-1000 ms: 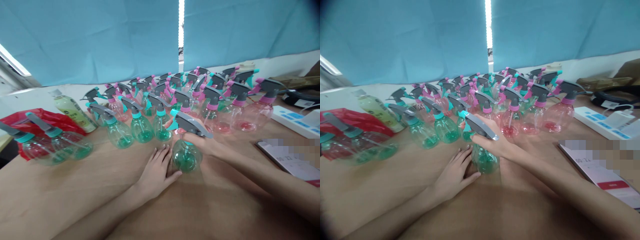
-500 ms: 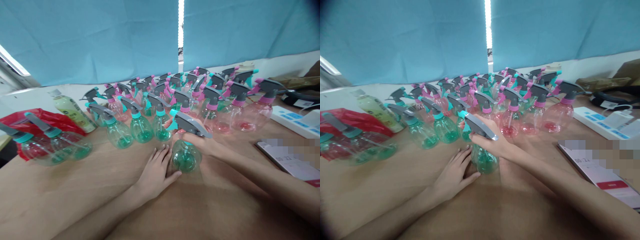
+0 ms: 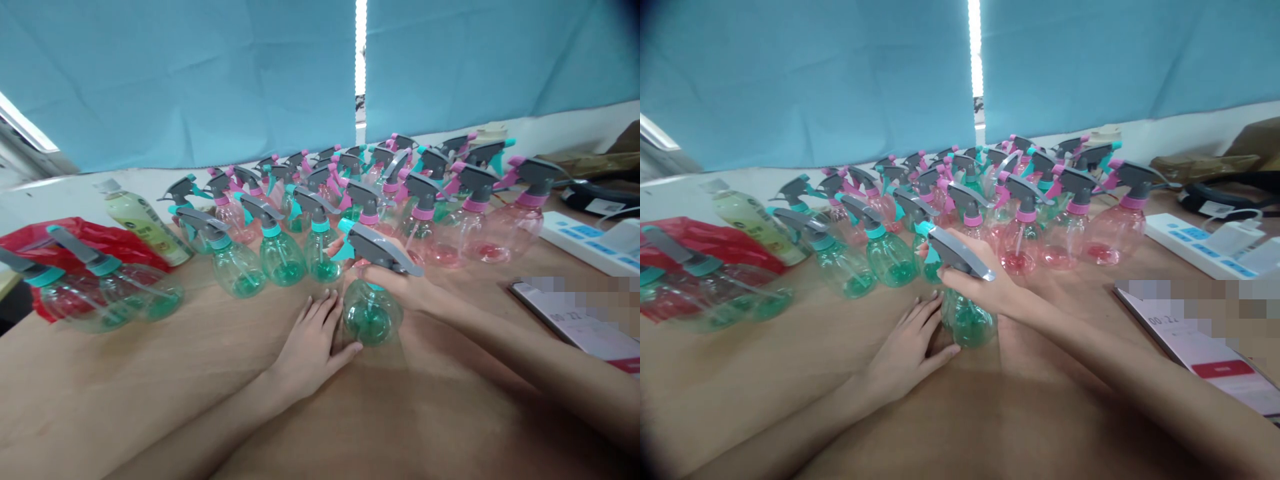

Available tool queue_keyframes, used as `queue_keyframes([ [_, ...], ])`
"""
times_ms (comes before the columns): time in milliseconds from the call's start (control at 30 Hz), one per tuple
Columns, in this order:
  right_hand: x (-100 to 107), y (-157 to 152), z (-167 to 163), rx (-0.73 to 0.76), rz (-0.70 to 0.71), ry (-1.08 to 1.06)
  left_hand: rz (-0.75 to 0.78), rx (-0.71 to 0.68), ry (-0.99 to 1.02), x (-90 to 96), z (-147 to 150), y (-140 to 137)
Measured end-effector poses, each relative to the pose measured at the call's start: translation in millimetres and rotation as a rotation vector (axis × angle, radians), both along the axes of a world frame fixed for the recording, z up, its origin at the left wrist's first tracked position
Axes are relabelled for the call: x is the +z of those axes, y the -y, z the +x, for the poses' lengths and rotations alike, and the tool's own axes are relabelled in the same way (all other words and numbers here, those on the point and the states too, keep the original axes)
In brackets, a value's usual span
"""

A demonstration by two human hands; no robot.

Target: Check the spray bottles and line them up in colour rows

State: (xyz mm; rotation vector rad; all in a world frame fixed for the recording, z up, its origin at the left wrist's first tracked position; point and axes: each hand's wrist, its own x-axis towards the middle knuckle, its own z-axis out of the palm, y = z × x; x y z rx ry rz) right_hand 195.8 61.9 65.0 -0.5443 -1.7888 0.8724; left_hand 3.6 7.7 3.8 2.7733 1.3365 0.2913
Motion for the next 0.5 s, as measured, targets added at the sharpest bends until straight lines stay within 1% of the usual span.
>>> queue_keyframes([
  [333, 1.7, 3.6, 0.0, 0.006, -0.056, 0.01, 0.002, -0.006, 0.022, 1.7, 0.6, 0.7],
  [500, 4.4, 3.0, 0.6, -0.004, -0.038, 0.022, -0.009, 0.002, 0.008, 1.6, 0.9, 0.4],
])
